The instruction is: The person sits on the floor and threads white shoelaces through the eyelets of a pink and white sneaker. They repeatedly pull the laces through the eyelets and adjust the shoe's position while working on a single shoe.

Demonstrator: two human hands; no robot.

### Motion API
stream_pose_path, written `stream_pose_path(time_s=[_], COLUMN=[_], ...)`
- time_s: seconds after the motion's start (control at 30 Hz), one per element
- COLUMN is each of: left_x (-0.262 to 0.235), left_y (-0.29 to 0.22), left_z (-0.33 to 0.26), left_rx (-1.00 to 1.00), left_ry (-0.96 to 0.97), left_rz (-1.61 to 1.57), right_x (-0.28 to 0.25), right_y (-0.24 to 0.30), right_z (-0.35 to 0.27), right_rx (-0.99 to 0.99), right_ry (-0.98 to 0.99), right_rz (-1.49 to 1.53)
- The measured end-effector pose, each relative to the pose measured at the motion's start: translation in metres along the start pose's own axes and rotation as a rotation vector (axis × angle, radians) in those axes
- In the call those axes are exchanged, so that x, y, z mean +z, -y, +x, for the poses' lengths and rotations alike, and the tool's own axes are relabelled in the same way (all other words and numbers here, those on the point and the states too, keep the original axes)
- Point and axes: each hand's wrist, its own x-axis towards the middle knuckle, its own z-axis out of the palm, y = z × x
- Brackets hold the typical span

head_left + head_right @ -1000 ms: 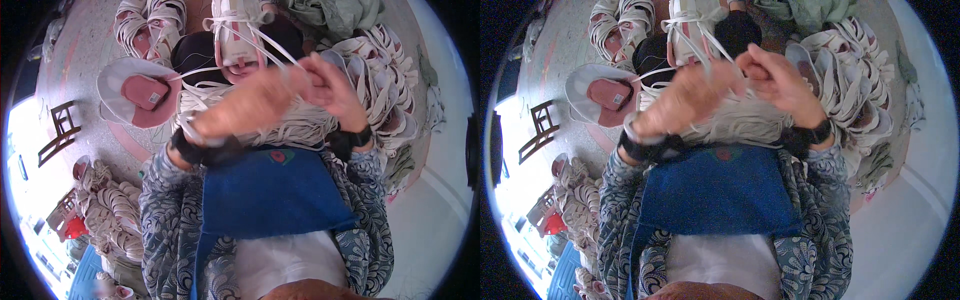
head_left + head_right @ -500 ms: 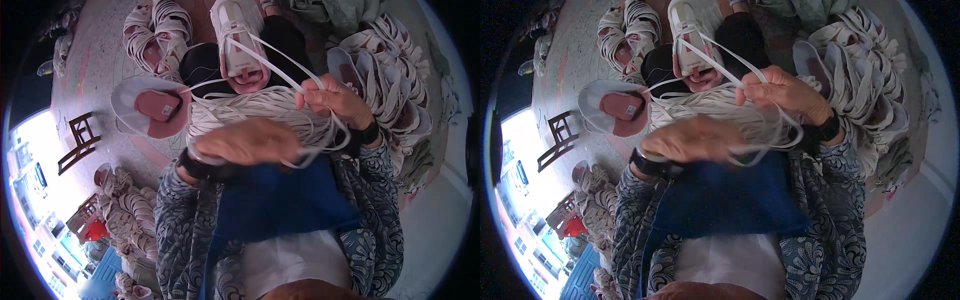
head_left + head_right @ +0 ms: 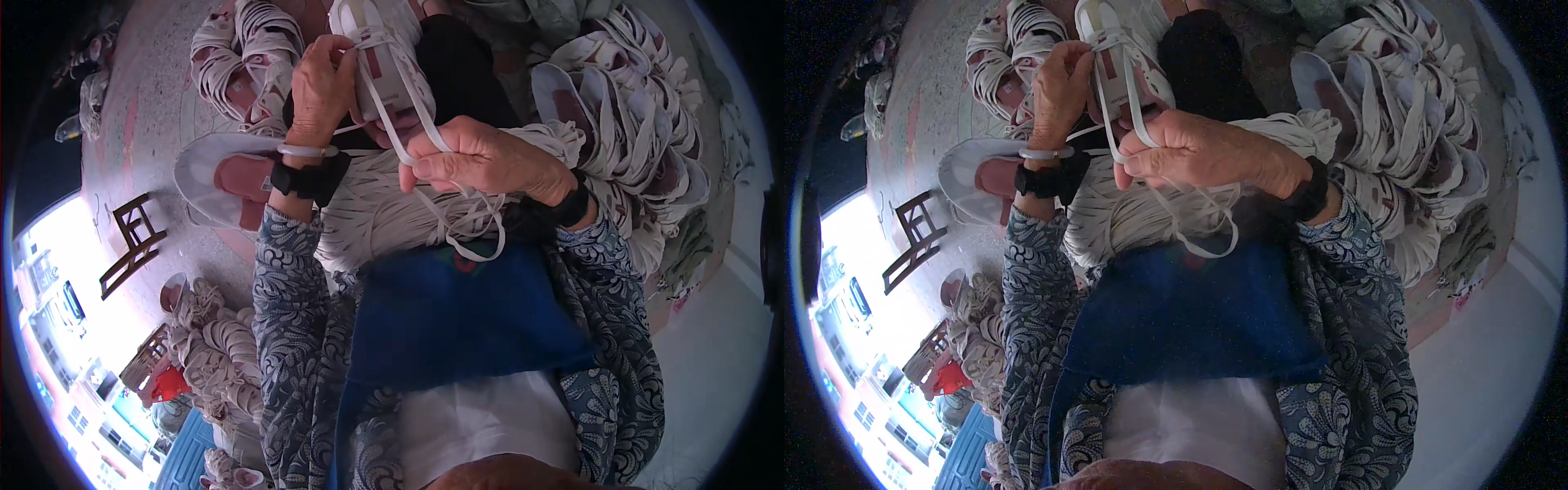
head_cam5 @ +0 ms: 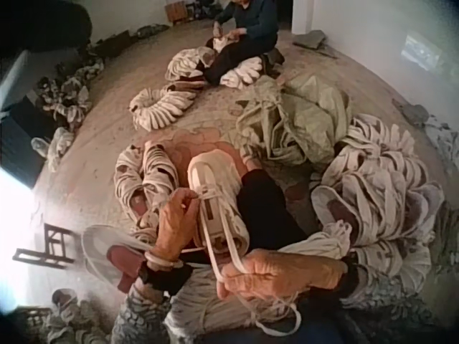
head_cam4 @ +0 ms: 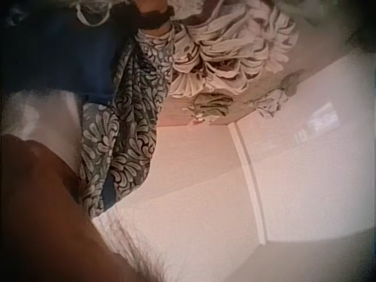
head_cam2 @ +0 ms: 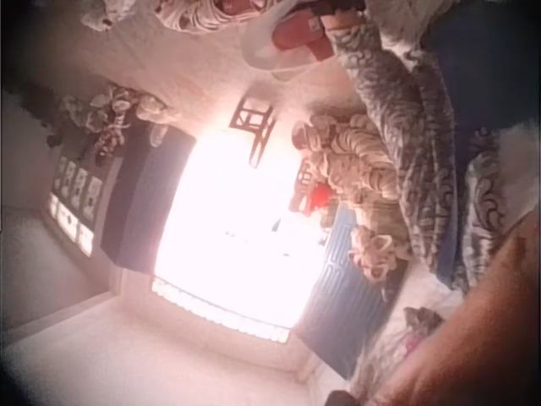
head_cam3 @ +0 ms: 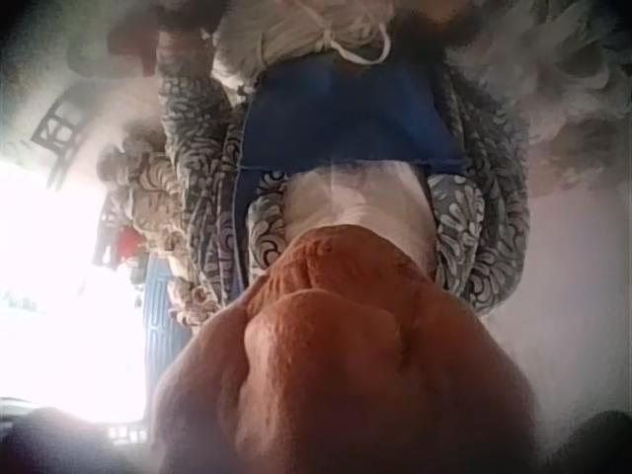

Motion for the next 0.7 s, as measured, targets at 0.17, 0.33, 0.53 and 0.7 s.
stream_pose_path(time_s=[0.17,0.33,0.53,0.7], left_x=[0.010,-0.024,-0.014,-0.055], left_y=[0.022,0.011,0.007,-0.044], left_z=[0.009,0.021,-0.002,-0.029], left_rx=[0.335,-0.407,-0.444,-0.603], left_ry=[-0.037,0.501,0.063,0.471], left_rz=[0.143,-0.432,-0.438,-0.771], right_x=[0.003,-0.012,0.004,0.027], right_y=[-0.009,0.008,0.006,-0.011], right_z=[0.007,-0.020,-0.006,0.030], right_rx=[-0.044,0.044,0.023,-0.268], right_ry=[-0.033,0.050,0.034,0.036], right_rz=[0.043,0.014,-0.154,-0.485])
